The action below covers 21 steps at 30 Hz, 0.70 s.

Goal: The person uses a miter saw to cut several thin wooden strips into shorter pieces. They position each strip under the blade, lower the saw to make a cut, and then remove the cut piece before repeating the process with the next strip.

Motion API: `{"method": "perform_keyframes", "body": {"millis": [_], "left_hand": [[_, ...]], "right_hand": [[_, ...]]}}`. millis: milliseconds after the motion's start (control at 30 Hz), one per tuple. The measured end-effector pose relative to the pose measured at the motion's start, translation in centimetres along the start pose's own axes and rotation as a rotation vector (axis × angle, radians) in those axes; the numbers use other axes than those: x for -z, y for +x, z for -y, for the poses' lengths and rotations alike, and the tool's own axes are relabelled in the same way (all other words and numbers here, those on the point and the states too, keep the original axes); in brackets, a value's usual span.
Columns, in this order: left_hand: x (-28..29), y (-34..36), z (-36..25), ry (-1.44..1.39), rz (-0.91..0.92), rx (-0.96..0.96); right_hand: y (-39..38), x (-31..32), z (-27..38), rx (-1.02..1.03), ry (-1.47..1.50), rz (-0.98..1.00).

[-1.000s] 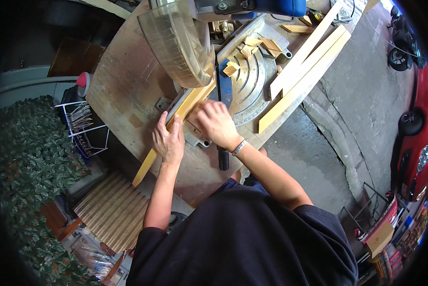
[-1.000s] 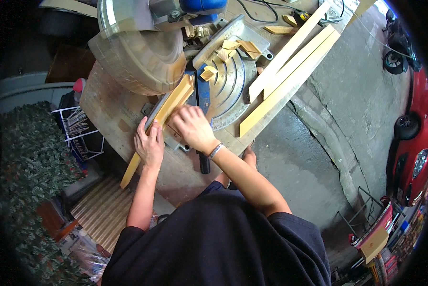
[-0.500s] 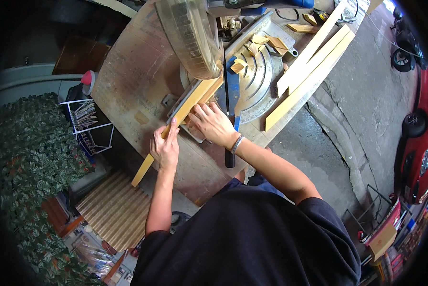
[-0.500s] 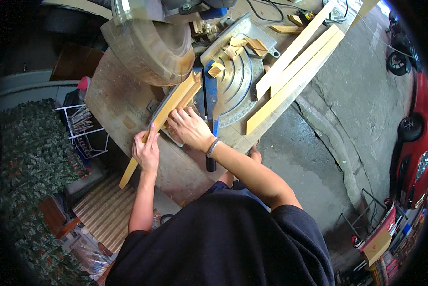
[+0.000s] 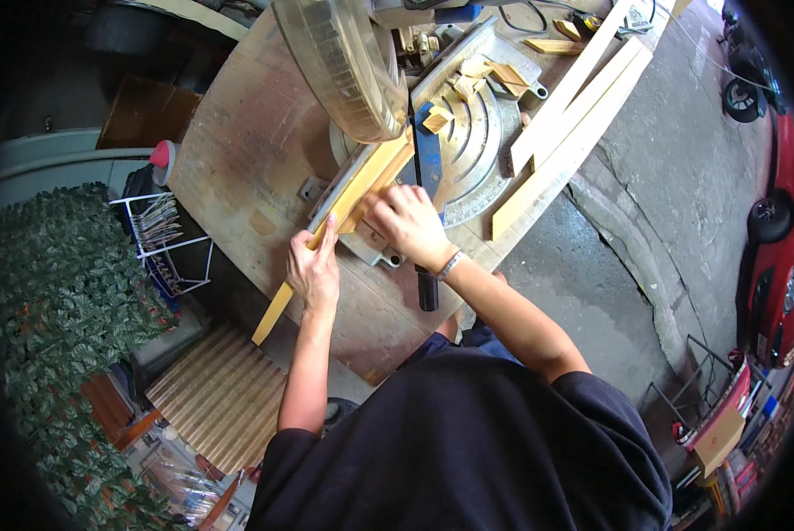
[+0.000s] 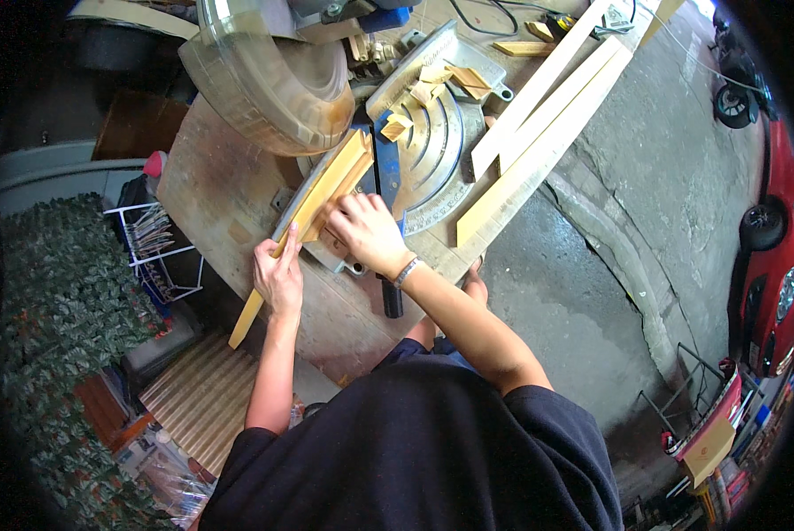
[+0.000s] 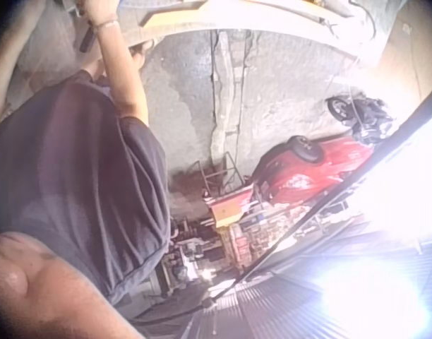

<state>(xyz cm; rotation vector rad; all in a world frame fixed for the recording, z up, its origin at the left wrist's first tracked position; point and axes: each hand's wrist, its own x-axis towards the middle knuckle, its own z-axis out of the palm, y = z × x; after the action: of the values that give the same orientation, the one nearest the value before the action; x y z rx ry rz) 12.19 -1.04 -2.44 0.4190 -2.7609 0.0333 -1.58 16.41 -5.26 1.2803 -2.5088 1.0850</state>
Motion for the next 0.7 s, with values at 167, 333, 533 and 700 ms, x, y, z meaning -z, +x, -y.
{"method": "perform_keyframes", "body": {"millis": [167, 333, 533, 700], "left_hand": [[0.0, 0.0, -0.8, 0.073, -0.026, 0.005], [-0.5, 0.6, -1.0, 0.089, -0.009, -0.033], [-0.5, 1.2, -1.3, 0.077, -0.021, -0.070], [-0.4, 1.5, -1.4, 0.105, -0.006, -0.068]], "right_hand": [[0.8, 1.0, -0.2, -0.161, -0.022, -0.126], [0.9, 0.5, -0.4, -0.161, 0.013, -0.070], [0.8, 0.1, -0.4, -0.207, 0.039, -0.064], [0.9, 0.1, -0.3, -0.193, 0.027, -0.087]]}}
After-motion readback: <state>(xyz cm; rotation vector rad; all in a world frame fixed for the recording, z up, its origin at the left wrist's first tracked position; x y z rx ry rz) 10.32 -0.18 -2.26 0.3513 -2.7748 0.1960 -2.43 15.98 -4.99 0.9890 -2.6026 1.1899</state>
